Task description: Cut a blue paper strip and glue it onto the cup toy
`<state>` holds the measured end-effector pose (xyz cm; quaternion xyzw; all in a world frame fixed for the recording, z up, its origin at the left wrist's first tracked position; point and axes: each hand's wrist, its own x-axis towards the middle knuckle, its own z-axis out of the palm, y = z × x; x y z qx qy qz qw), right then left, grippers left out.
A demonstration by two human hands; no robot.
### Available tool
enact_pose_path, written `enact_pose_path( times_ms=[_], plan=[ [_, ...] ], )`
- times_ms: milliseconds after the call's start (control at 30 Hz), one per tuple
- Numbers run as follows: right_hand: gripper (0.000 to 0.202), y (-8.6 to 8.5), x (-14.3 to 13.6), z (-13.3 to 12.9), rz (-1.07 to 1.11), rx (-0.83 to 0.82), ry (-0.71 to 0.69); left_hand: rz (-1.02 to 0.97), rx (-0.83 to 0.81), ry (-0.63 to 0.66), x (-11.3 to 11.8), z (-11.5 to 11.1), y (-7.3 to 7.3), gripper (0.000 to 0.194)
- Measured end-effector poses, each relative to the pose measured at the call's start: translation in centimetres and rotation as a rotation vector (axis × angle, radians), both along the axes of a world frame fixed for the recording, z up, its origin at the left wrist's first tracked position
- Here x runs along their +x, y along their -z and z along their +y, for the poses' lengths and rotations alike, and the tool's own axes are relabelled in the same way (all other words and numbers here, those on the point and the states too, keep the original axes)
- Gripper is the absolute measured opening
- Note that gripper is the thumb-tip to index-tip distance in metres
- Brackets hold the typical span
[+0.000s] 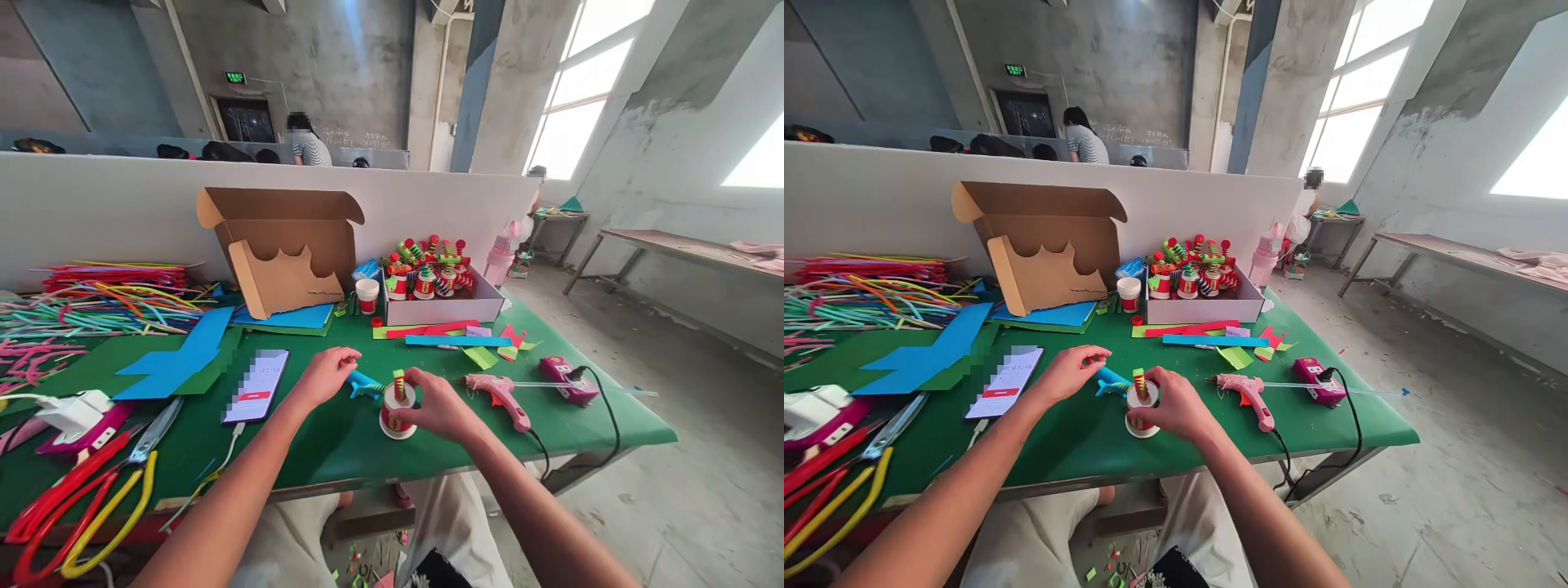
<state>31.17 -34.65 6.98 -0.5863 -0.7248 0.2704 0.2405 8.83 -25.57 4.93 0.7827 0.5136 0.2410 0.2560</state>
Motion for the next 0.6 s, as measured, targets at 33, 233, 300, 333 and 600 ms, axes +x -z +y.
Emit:
enact_pose_path(
  times_ms=[33, 233, 300, 333, 600],
  plan=[
    [0.044, -0.2, 0.4, 0.2, 0.031, -0.021, -0.049, 0.050, -0.006, 0.028, 0.3, 0.3, 0.3, 0.034],
    [0.037, -1.0, 1.6, 0.6, 0.067, -0.101, -0.108, 0.112, -0.050, 0.168, 0.4, 0.5, 1.2, 0.051],
    [0.037, -0.9, 1.5, 0.5, 0.077, -0.082, -0.095, 0.090, -0.057, 0.132, -0.2, 0.4, 1.2, 0.048],
    [0.040, -0.8, 1.3, 0.4, 0.076, -0.069, -0.084, 0.085, -0.067, 0.080, -0.4, 0.2, 1.3, 0.041],
    [0.042, 0.1, 0.2, 0.2, 0.058, -0.022, -0.036, 0.058, -0.152, -0.049, 1.6, -1.7, 3.6, 0.013]
  ],
)
